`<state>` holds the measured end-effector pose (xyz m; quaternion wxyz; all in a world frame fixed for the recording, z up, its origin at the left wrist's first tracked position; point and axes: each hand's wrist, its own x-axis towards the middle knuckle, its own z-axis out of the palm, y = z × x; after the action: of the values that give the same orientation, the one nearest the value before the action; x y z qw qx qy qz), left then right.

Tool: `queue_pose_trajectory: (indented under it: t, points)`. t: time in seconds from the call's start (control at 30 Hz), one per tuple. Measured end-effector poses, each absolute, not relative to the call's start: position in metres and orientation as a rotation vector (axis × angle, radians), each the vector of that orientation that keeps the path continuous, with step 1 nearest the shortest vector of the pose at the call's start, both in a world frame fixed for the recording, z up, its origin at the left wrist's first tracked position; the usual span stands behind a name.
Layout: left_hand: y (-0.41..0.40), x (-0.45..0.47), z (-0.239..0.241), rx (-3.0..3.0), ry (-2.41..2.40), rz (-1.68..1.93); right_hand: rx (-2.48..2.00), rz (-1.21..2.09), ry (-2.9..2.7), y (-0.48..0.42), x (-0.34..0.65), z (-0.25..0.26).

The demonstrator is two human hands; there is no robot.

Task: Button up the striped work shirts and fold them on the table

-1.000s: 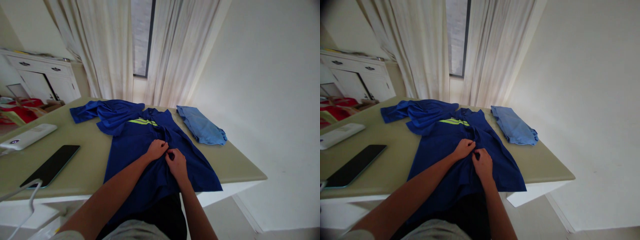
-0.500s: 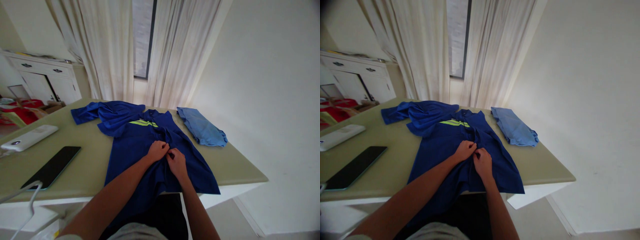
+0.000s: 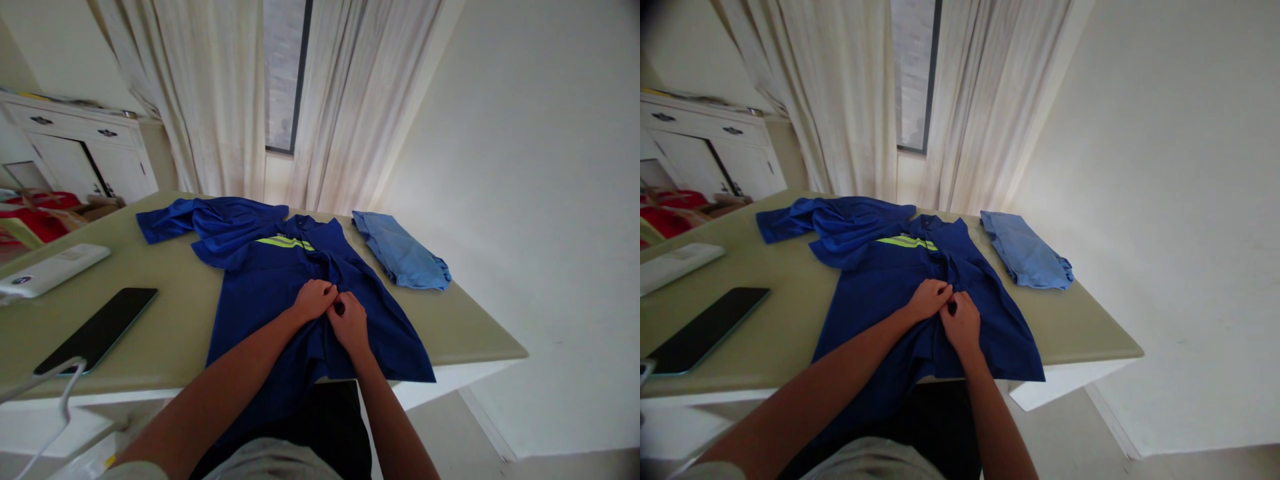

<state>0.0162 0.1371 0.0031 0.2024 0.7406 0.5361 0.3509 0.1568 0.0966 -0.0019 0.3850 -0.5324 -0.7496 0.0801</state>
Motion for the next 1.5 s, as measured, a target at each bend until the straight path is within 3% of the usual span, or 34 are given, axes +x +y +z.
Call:
queue_pose_trajectory:
  t: [0.6,0.97,1.5]
  points:
    - [0.129,0.020,0.013,2.073,1.582,1.007,-1.343,0.169,-1.796,0.097,0.159,-0.008]
    - [0.134,0.016,0.014,1.992,1.580,1.024,-1.229,0.324,-1.811,0.099,0.162,-0.002]
    - [0.134,0.018,0.009,2.046,1.470,1.018,-1.311,0.227,-1.854,0.101,0.161,-0.012]
